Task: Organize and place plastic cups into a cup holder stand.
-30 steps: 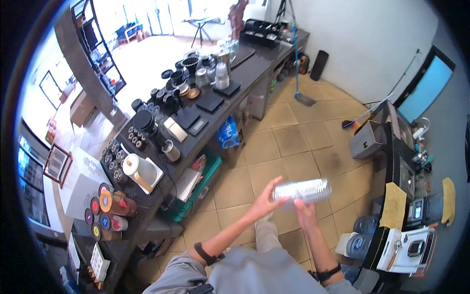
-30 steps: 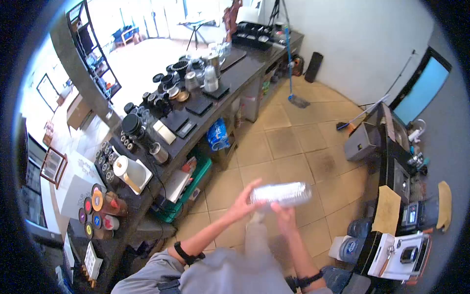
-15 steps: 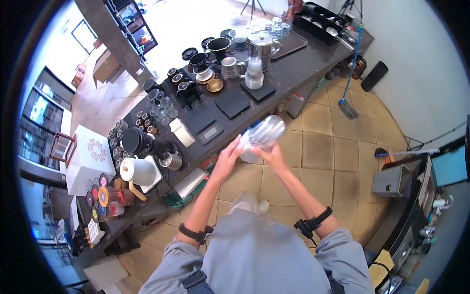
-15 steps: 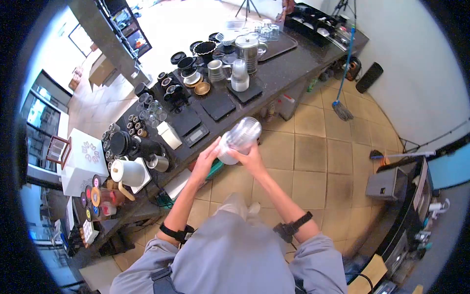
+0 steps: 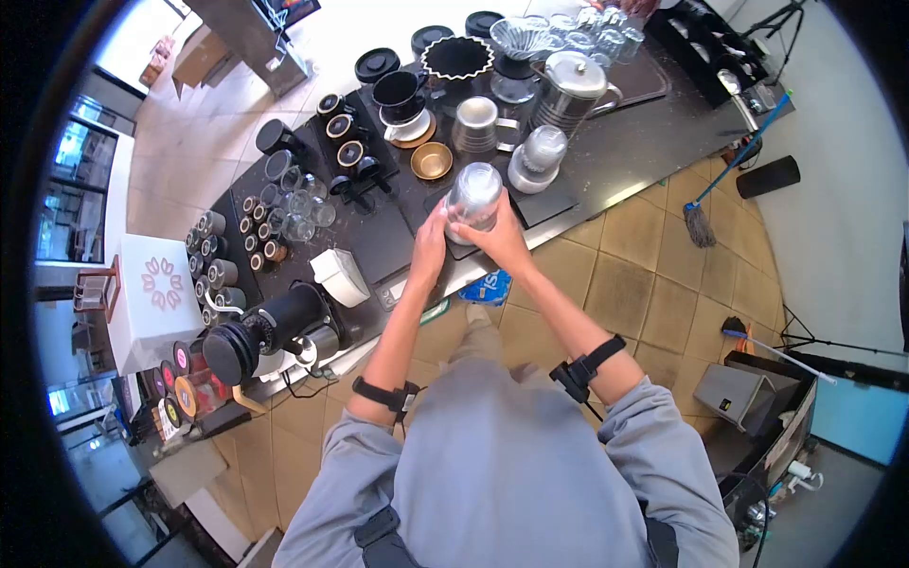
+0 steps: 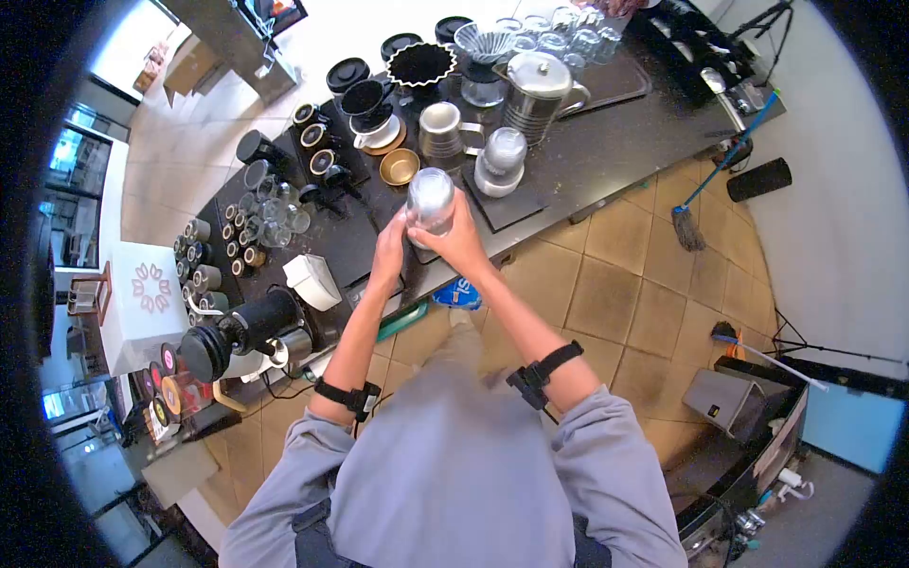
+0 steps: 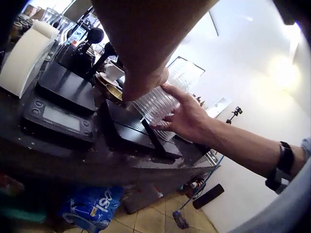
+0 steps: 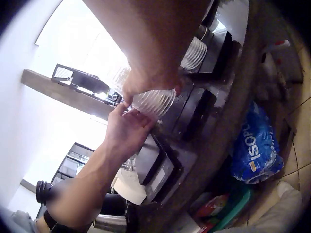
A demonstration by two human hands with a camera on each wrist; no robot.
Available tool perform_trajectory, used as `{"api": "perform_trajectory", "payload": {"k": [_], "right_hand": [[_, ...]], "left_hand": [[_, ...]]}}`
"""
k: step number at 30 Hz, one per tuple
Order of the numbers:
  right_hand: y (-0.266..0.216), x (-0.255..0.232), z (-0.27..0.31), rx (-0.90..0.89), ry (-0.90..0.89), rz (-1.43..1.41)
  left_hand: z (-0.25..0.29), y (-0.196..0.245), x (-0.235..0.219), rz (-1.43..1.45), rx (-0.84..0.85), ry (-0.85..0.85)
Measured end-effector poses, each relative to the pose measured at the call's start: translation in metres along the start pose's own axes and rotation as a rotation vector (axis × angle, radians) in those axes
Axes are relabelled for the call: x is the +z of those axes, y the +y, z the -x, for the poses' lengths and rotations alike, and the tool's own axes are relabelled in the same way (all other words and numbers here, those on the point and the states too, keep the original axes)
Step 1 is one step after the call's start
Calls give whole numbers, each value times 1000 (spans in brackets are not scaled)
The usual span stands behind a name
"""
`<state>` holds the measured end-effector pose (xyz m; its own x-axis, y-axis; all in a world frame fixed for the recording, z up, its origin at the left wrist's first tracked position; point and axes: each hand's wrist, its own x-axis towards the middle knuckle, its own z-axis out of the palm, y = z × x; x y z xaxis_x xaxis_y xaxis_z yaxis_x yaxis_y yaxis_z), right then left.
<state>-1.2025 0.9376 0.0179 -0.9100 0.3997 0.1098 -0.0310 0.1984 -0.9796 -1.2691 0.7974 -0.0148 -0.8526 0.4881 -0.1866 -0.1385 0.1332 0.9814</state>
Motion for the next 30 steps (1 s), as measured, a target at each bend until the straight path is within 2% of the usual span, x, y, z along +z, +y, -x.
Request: {"api": "perform_trajectory", "payload": {"k": [2,4,5,7,18,20,21,22,23,25,27,29,30], "right_hand": [[12,7,-16,-10,-20,21],[27,12,-32,-112,-26,107],[36,13,-36,-101,-35,104],[33,12,-38,-171,-46,194],[59,0,-47,-61,-279,51],[57,-13,-40,-69,-278,99],[54,-23,-35,-78,-275,158],[52,-33,-29,-167,-215,211],[50,-50,-21,-168,-209,203],[46,-95,-3,61,-501,178],[44,-142,13,103,-635,89],[41,-181,34,158,-656,89],[47,-209,48,160,-617,96]], "left_hand": [[-10,4,-1,34,-18,63],[-27,-13,-5,51,12,90],[-33,-23,-6,72,50,108],[-37,-35,-9,73,24,118],[-28,-45,-1,6,-50,244],[-21,-46,4,-24,34,412],[-14,-40,9,-29,36,412],[-5,-32,11,-62,93,549],[6,-23,14,-96,151,686],[35,-8,16,-220,157,648],[57,12,33,-125,135,618],[68,33,41,-167,37,234],[68,37,55,-108,-6,109]]}}
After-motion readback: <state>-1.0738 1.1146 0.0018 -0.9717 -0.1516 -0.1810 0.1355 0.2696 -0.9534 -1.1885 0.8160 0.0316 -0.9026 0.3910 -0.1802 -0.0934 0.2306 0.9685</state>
